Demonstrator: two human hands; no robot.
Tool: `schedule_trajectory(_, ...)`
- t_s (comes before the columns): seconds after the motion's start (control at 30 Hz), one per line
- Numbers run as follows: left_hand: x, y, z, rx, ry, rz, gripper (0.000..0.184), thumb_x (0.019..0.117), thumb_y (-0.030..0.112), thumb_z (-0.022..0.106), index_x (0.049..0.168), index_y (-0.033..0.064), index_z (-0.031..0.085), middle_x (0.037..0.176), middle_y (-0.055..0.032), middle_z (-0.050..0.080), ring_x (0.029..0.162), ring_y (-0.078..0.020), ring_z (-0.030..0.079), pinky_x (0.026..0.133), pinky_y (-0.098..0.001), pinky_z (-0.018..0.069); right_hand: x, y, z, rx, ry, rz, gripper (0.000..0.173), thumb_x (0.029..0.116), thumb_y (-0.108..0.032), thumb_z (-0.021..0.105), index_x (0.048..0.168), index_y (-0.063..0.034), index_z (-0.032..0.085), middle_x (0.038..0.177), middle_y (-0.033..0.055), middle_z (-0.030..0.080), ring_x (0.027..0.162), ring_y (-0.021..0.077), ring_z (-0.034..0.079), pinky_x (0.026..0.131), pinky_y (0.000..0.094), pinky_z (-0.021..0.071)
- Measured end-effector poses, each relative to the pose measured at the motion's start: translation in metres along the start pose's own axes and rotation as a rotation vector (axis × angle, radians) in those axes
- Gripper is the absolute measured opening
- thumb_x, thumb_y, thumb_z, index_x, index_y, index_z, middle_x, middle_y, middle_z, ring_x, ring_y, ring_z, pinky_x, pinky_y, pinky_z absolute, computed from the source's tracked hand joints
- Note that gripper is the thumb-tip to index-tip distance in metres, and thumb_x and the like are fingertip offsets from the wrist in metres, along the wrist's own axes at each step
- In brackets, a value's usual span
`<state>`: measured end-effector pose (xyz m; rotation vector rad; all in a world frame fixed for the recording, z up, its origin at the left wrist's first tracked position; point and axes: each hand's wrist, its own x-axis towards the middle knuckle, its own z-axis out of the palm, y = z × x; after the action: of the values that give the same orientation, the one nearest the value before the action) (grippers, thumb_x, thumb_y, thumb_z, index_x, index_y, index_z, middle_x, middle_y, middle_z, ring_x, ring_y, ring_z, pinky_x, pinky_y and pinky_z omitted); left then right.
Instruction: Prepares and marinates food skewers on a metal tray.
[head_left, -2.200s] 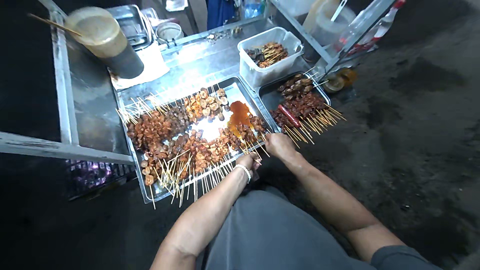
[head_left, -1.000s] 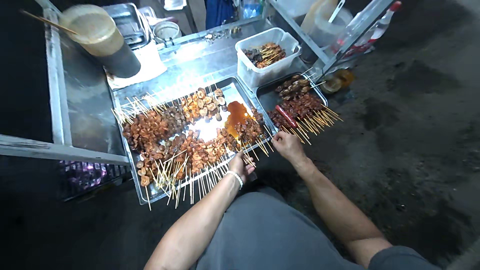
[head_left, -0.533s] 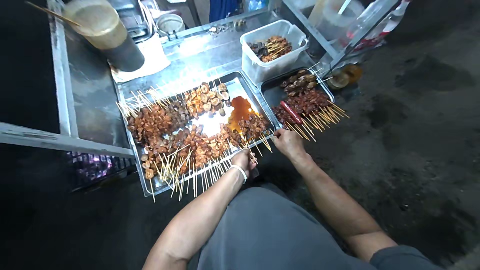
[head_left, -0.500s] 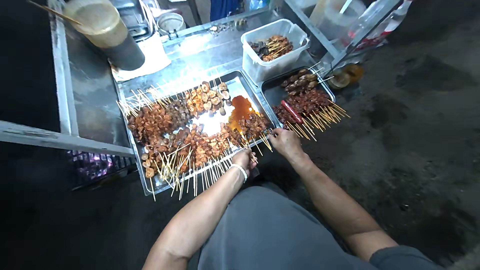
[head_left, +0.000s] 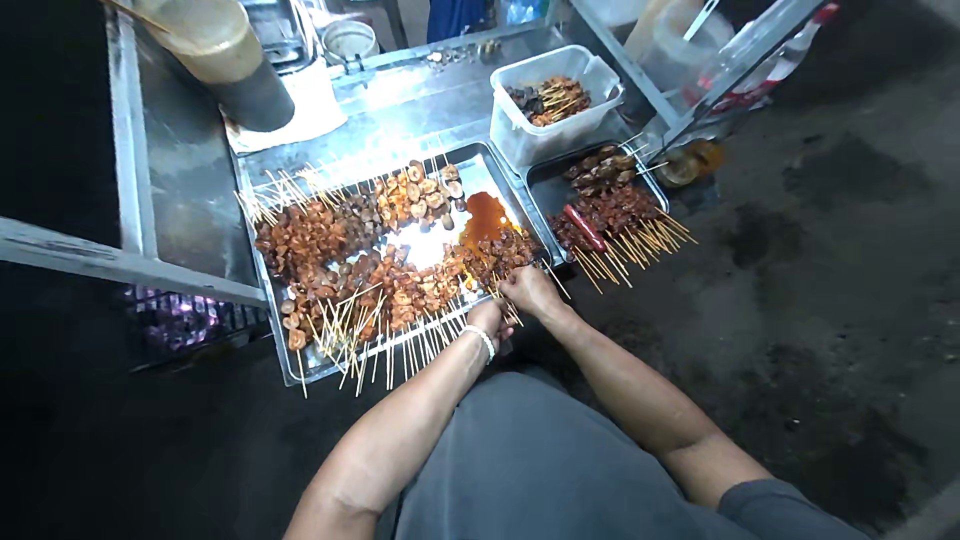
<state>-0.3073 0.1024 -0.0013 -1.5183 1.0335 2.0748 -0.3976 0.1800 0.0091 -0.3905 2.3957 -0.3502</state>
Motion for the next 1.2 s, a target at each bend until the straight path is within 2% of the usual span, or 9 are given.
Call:
schedule_trajectory(0.2, 0.001, -0.004, 0.000, 0.113, 0.014, 0.037, 0.016, 0.0955, 0.008, 0.060, 0.110, 0.0023, 0.063, 0.089, -0.0106, 0.062, 0.069, -0.0178, 0.059, 0.060, -0.0316, 0.0502, 0.002, -0.015, 0.008, -0.041, 0.017, 0.030, 0.029, 0.0978, -0.030, 0.062, 0.100, -0.0049, 0.076, 0.102, 0.0186, 0.074, 0.103, 0.0374, 0.071, 0.088, 0.0610, 0.0543)
schedule_trajectory(0.4, 0.001, -0.004, 0.001, 0.130, -0.002, 0.068, 0.009, 0.0955, 0.008, 0.058, 0.103, 0.0047, 0.063, 0.079, -0.0070, 0.059, 0.057, -0.0141, 0.052, 0.049, -0.0281, 0.0433, 0.001, -0.015, 0.005, -0.001, 0.017, 0.030, 0.028, 0.0965, -0.029, 0.062, 0.096, -0.0041, 0.075, 0.097, 0.0182, 0.074, 0.096, 0.0359, 0.071, 0.085, 0.0602, 0.0551)
schedule_trajectory(0.5, -0.002, -0.001, -0.001, 0.087, -0.032, 0.064, 0.017, 0.1010, 0.012, 0.054, 0.111, 0.0037, 0.065, 0.092, -0.0083, 0.070, 0.062, -0.0121, 0.057, 0.053, -0.0270, 0.0444, -0.005, -0.004, -0.015, 0.008, 0.095, 0.022, 0.028, 0.0957, -0.029, 0.065, 0.097, -0.0027, 0.074, 0.095, 0.0203, 0.073, 0.094, 0.0392, 0.071, 0.083, 0.0632, 0.0548)
schedule_trajectory(0.63, -0.002, -0.001, -0.005, 0.027, -0.039, 0.047, 0.020, 0.1017, 0.012, 0.054, 0.117, 0.0028, 0.062, 0.101, -0.0100, 0.070, 0.071, -0.0137, 0.062, 0.063, -0.0285, 0.0507, 0.003, 0.020, -0.043, -0.053, 0.140, 0.065, 0.028, 0.0950, -0.030, 0.067, 0.095, -0.0035, 0.075, 0.090, 0.0208, 0.073, 0.087, 0.0402, 0.071, 0.077, 0.0649, 0.0549)
schedule_trajectory(0.73, -0.003, -0.002, -0.005, 0.027, -0.012, 0.053, 0.023, 0.0995, 0.006, 0.055, 0.122, 0.0026, 0.061, 0.101, -0.0120, 0.070, 0.069, -0.0148, 0.064, 0.059, -0.0278, 0.0524, 0.003, 0.027, -0.051, -0.197, 0.122, 0.150, 0.030, 0.0920, -0.030, 0.071, 0.089, -0.0007, 0.072, 0.093, 0.0239, 0.072, 0.090, 0.0433, 0.071, 0.075, 0.0657, 0.0555)
schedule_trajectory(0.8, -0.002, -0.002, -0.006, 0.043, 0.007, 0.071, 0.023, 0.0993, 0.006, 0.056, 0.121, 0.0015, 0.062, 0.095, -0.0121, 0.069, 0.065, -0.0151, 0.063, 0.058, -0.0280, 0.0533, -0.005, 0.020, -0.049, -0.265, 0.135, 0.169, 0.030, 0.0927, -0.031, 0.069, 0.093, -0.0006, 0.072, 0.097, 0.0240, 0.072, 0.095, 0.0432, 0.071, 0.078, 0.0647, 0.0552)
schedule_trajectory(0.9, 0.002, -0.003, -0.006, 0.019, 0.033, 0.087, 0.023, 0.1041, 0.012, 0.052, 0.120, 0.0003, 0.063, 0.090, -0.0122, 0.069, 0.065, -0.0170, 0.067, 0.057, -0.0297, 0.0572, -0.018, 0.002, -0.034, -0.281, 0.129, 0.070, 0.035, 0.1001, -0.039, 0.063, 0.109, -0.0065, 0.074, 0.102, 0.0210, 0.074, 0.101, 0.0410, 0.071, 0.083, 0.0634, 0.0557)
schedule_trajectory(1.07, -0.002, -0.005, -0.003, -0.068, 0.042, 0.066, 0.030, 0.1098, 0.019, 0.042, 0.127, 0.0002, 0.057, 0.100, -0.0157, 0.072, 0.073, -0.0224, 0.072, 0.062, -0.0356, 0.0597, -0.025, -0.025, -0.006, -0.363, -0.033, 0.073, 0.030, 0.0996, -0.028, 0.061, 0.110, -0.0013, 0.071, 0.113, 0.0210, 0.072, 0.110, 0.0391, 0.069, 0.087, 0.0605, 0.0549)
schedule_trajectory(1.2, -0.004, -0.008, -0.004, -0.030, 0.025, 0.067, 0.032, 0.1103, 0.021, 0.039, 0.130, 0.0018, 0.056, 0.104, -0.0164, 0.071, 0.076, -0.0239, 0.071, 0.063, -0.0371, 0.0588, -0.023, -0.023, -0.005, -0.344, 0.001, 0.114, 0.027, 0.0954, -0.021, 0.064, 0.112, -0.0010, 0.070, 0.112, 0.0212, 0.072, 0.109, 0.0398, 0.069, 0.085, 0.0607, 0.0555)
